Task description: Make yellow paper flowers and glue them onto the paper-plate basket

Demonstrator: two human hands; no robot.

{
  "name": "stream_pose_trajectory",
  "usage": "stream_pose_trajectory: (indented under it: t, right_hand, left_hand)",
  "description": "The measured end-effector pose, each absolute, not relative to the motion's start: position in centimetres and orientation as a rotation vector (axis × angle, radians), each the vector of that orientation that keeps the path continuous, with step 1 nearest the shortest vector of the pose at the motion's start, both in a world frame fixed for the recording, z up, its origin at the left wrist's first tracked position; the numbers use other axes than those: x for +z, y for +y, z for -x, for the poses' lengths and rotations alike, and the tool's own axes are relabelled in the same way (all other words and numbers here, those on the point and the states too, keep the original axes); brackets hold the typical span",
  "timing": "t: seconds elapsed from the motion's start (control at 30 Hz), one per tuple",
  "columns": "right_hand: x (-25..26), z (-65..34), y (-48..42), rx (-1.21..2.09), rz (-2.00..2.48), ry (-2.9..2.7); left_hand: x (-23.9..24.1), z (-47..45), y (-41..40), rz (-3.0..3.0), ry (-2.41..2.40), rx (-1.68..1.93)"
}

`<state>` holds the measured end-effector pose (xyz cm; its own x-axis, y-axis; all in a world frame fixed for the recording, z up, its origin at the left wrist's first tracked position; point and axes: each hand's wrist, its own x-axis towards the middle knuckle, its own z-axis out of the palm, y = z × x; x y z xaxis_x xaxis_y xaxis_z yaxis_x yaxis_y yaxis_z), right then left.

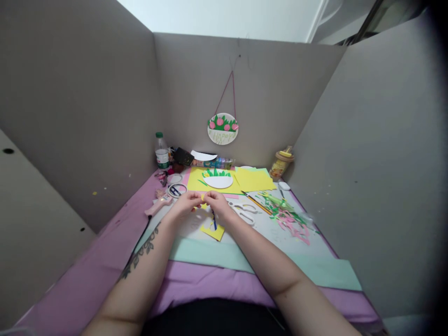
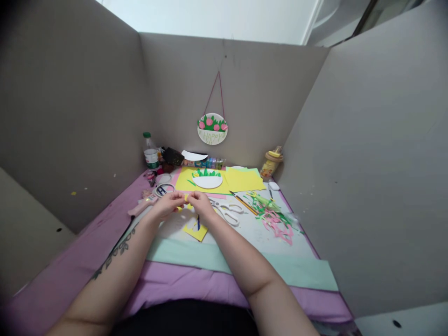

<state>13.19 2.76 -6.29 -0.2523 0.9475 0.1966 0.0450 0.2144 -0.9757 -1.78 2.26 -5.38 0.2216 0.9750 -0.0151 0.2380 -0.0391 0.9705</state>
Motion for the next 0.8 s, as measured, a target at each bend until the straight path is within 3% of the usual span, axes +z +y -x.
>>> stream_pose_trajectory:
  t: [0.6,0.8]
  right_hand:
    - [-7.0,-13.0,2.4,1.159,1.234,-1.753]
    - [-7.0,-11.4,0.8,1.062,1.359,-1.902]
  left_hand:
    - [-3.6,4.7,1.6,-1.829,1.406,0.659]
    - [-4.6,6.1,2.3,-2.077,1.931,0.623]
